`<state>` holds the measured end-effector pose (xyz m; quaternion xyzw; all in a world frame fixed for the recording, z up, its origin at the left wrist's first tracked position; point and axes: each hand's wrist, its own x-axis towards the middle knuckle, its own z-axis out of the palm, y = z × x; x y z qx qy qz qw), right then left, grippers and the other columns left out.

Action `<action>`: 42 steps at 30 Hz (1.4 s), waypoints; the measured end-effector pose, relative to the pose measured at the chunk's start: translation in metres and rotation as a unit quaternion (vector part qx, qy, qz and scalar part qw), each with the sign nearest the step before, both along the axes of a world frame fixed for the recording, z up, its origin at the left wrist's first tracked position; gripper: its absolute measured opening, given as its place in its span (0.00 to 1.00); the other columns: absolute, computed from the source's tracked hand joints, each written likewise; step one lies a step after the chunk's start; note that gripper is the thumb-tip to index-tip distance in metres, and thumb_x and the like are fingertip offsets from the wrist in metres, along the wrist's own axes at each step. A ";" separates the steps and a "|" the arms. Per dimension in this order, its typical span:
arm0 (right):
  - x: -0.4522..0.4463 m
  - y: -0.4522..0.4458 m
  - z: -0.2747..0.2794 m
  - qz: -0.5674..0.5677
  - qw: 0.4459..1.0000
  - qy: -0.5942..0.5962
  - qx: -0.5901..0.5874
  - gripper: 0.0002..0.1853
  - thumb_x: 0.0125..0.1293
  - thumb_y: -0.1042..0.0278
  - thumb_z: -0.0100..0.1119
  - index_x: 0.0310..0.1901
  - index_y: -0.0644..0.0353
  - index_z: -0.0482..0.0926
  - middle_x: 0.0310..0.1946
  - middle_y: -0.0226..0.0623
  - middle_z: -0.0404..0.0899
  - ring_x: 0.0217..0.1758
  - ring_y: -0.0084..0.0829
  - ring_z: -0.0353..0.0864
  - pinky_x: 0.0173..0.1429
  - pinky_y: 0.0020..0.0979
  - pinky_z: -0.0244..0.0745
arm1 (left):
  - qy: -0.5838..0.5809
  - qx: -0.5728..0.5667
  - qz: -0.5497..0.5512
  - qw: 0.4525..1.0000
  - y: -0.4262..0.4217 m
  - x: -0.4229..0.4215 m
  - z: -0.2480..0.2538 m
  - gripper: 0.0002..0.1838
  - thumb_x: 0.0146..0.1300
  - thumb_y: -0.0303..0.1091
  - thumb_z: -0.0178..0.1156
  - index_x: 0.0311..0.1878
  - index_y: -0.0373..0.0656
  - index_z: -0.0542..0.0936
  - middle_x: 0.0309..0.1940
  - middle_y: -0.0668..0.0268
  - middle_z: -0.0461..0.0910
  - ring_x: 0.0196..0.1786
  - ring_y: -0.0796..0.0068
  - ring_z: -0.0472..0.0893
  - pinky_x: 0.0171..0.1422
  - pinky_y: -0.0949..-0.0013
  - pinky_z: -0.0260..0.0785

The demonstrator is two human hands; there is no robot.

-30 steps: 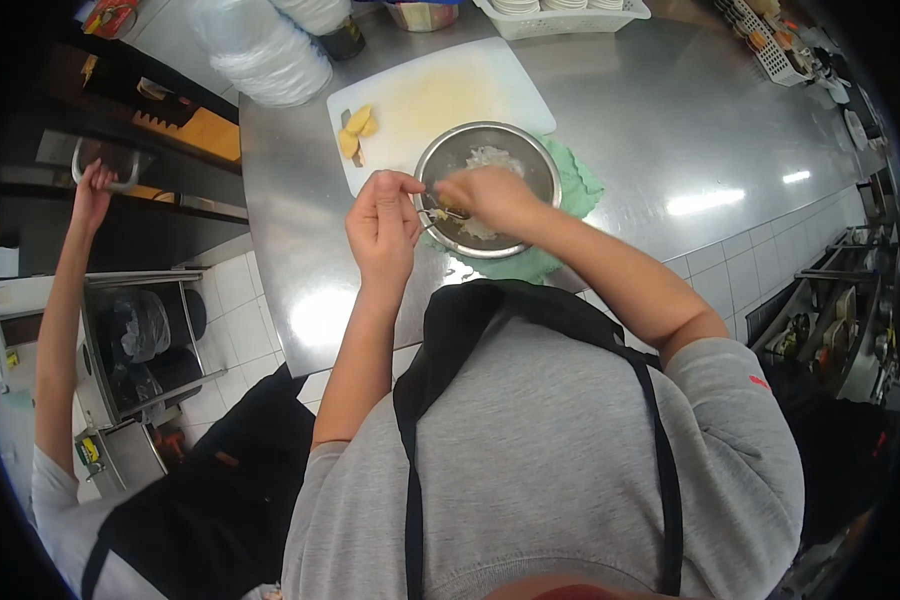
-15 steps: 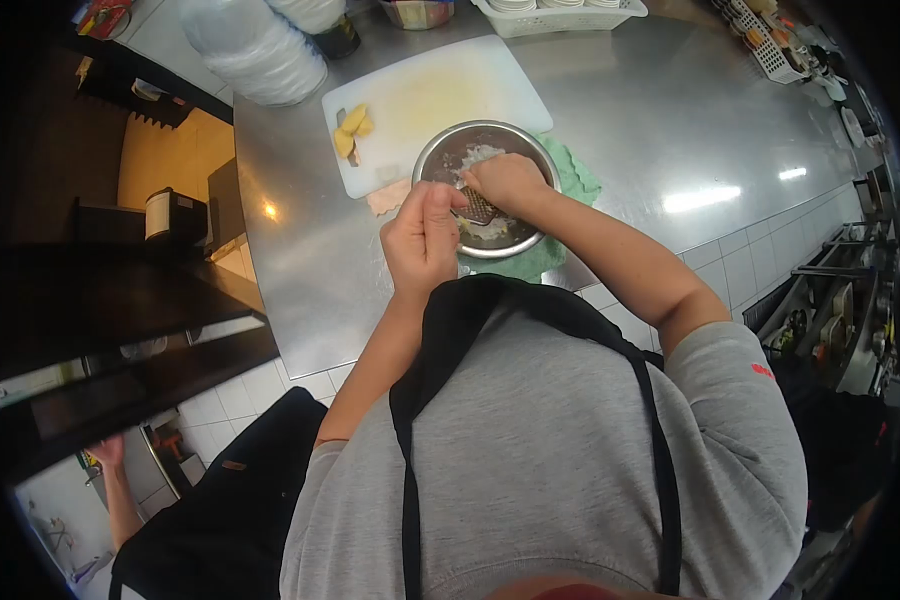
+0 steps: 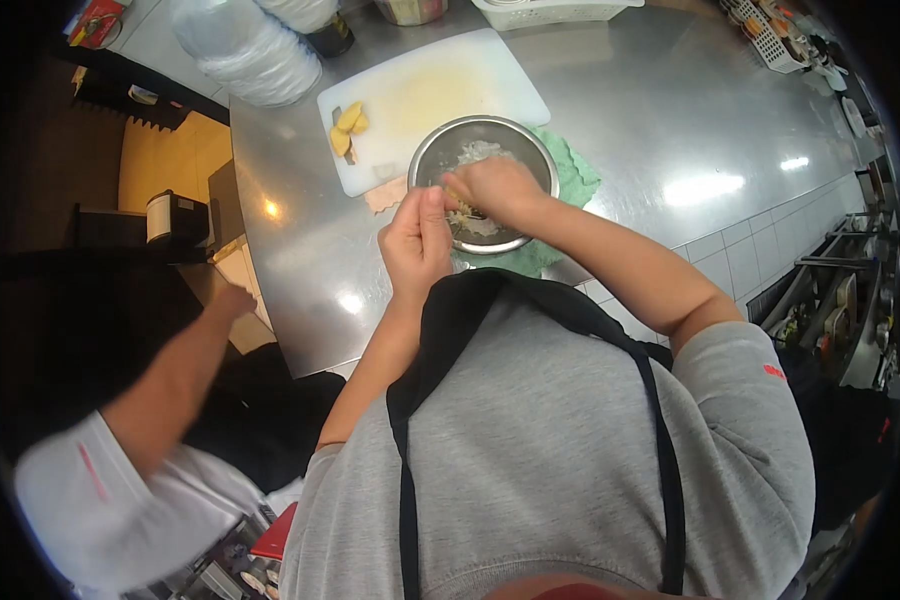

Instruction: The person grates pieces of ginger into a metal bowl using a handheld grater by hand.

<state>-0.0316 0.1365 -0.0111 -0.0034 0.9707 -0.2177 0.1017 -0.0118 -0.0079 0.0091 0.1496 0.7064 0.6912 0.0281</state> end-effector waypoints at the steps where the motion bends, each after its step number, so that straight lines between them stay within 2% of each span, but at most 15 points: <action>1: -0.008 0.008 -0.009 -0.010 1.000 -0.004 0.018 0.20 0.62 0.54 0.41 0.33 0.58 0.81 0.33 0.46 0.79 0.38 0.44 0.79 0.43 0.41 0.72 | -0.002 -0.015 0.006 1.000 0.002 -0.001 -0.002 0.17 0.67 0.37 0.47 0.25 0.39 0.75 0.08 0.75 0.62 0.13 0.89 0.61 0.18 0.80 0.51; 5: -0.009 0.004 -0.002 0.029 0.998 -0.048 0.015 0.21 0.62 0.53 0.40 0.34 0.59 0.81 0.32 0.45 0.80 0.38 0.43 0.79 0.44 0.40 0.72 | 0.002 -0.007 0.008 1.000 0.003 -0.003 0.006 0.17 0.67 0.38 0.47 0.25 0.39 0.75 0.08 0.75 0.62 0.13 0.89 0.61 0.18 0.80 0.51; 7: -0.006 -0.002 -0.001 0.035 0.999 -0.021 0.009 0.21 0.62 0.53 0.40 0.34 0.59 0.81 0.32 0.45 0.80 0.38 0.42 0.80 0.43 0.40 0.72 | 0.023 0.025 -0.001 0.999 0.002 -0.006 0.007 0.17 0.67 0.38 0.48 0.24 0.39 0.74 0.08 0.75 0.62 0.13 0.89 0.61 0.19 0.80 0.52; 10: -0.013 0.011 -0.017 0.024 1.000 0.002 0.004 0.22 0.63 0.51 0.41 0.34 0.59 0.81 0.31 0.46 0.80 0.37 0.43 0.79 0.43 0.40 0.72 | 0.014 0.001 0.007 1.000 0.004 -0.003 0.005 0.17 0.67 0.37 0.47 0.24 0.39 0.74 0.08 0.75 0.62 0.13 0.90 0.61 0.19 0.81 0.51; 12: -0.020 0.017 -0.019 0.008 0.996 -0.066 0.057 0.21 0.63 0.50 0.42 0.33 0.58 0.81 0.30 0.48 0.79 0.37 0.44 0.79 0.43 0.41 0.72 | 0.019 0.009 0.003 1.000 0.003 -0.002 0.006 0.17 0.67 0.37 0.48 0.25 0.39 0.74 0.08 0.75 0.62 0.13 0.90 0.61 0.18 0.81 0.51; 16: 0.000 -0.010 0.007 0.058 0.998 -0.005 -0.014 0.22 0.64 0.49 0.41 0.31 0.57 0.81 0.30 0.44 0.80 0.37 0.43 0.79 0.43 0.40 0.73 | 0.029 0.032 -0.001 0.999 0.000 -0.007 0.011 0.16 0.67 0.36 0.48 0.25 0.38 0.74 0.08 0.75 0.62 0.13 0.90 0.61 0.18 0.81 0.51; 20: -0.015 0.012 -0.035 0.007 0.999 -0.007 0.034 0.23 0.64 0.48 0.41 0.31 0.57 0.81 0.32 0.45 0.80 0.39 0.43 0.79 0.42 0.41 0.72 | 0.024 0.004 0.003 1.000 0.002 -0.004 0.002 0.16 0.67 0.36 0.48 0.25 0.38 0.74 0.07 0.76 0.62 0.13 0.90 0.61 0.18 0.80 0.51; 22: -0.019 0.016 -0.033 0.003 0.999 -0.023 0.035 0.23 0.64 0.47 0.41 0.32 0.57 0.81 0.33 0.45 0.79 0.40 0.43 0.79 0.43 0.41 0.73 | 0.025 0.005 0.001 1.000 0.001 -0.004 0.005 0.16 0.67 0.36 0.47 0.25 0.38 0.74 0.08 0.76 0.62 0.13 0.90 0.60 0.18 0.81 0.51; 25: -0.021 0.021 -0.037 0.008 0.999 0.027 -0.017 0.25 0.63 0.45 0.42 0.29 0.60 0.79 0.29 0.42 0.79 0.34 0.42 0.78 0.39 0.41 0.72 | 0.007 -0.004 0.008 1.000 -0.003 -0.008 0.007 0.17 0.67 0.37 0.47 0.25 0.38 0.74 0.08 0.75 0.62 0.14 0.90 0.60 0.19 0.80 0.50; 27: -0.026 0.031 -0.041 -0.023 0.967 0.068 -0.246 0.23 0.64 0.47 0.46 0.27 0.60 0.76 0.21 0.36 0.74 0.25 0.32 0.73 0.32 0.33 0.69 | 0.004 -0.004 0.012 1.000 -0.005 -0.009 0.003 0.17 0.67 0.37 0.47 0.25 0.38 0.74 0.08 0.75 0.62 0.14 0.90 0.60 0.19 0.80 0.50; 28: -0.023 0.034 -0.034 -0.022 0.966 0.066 -0.248 0.23 0.64 0.47 0.46 0.27 0.60 0.76 0.21 0.36 0.74 0.25 0.32 0.73 0.32 0.33 0.69 | 0.000 -0.005 0.012 1.000 -0.006 -0.008 0.002 0.17 0.67 0.37 0.47 0.24 0.38 0.74 0.09 0.75 0.62 0.14 0.89 0.60 0.19 0.80 0.50; 30: -0.018 0.048 -0.020 -0.092 0.863 -0.149 -0.474 0.16 0.65 0.52 0.49 0.31 0.58 0.73 0.19 0.28 0.67 0.21 0.20 0.64 0.26 0.23 0.62 | -0.005 -0.006 0.015 1.000 -0.007 -0.008 0.003 0.17 0.67 0.37 0.47 0.24 0.38 0.74 0.08 0.75 0.62 0.14 0.89 0.60 0.19 0.80 0.50; 31: -0.016 0.053 -0.023 -0.077 0.844 -0.162 -0.505 0.15 0.65 0.53 0.49 0.36 0.58 0.73 0.22 0.24 0.68 0.25 0.14 0.65 0.27 0.16 0.61 | -0.007 -0.004 0.018 1.000 -0.005 -0.008 0.003 0.17 0.67 0.37 0.47 0.24 0.38 0.74 0.08 0.75 0.62 0.14 0.89 0.60 0.19 0.80 0.50; 37: -0.005 0.052 -0.026 -0.117 0.790 -0.122 -0.590 0.12 0.65 0.60 0.50 0.44 0.59 0.74 0.30 0.24 0.71 0.29 0.14 0.69 0.33 0.16 0.69 | -0.013 -0.012 0.016 1.000 -0.005 -0.009 0.005 0.17 0.67 0.37 0.47 0.24 0.38 0.74 0.09 0.76 0.61 0.15 0.89 0.59 0.20 0.80 0.49; 42: 0.001 0.046 -0.016 -0.127 0.773 -0.066 -0.618 0.10 0.65 0.64 0.51 0.45 0.57 0.74 0.34 0.26 0.72 0.31 0.14 0.71 0.36 0.18 0.71 | -0.022 -0.004 0.012 1.000 -0.005 -0.007 0.005 0.17 0.67 0.37 0.47 0.24 0.38 0.74 0.09 0.76 0.60 0.15 0.89 0.59 0.20 0.80 0.49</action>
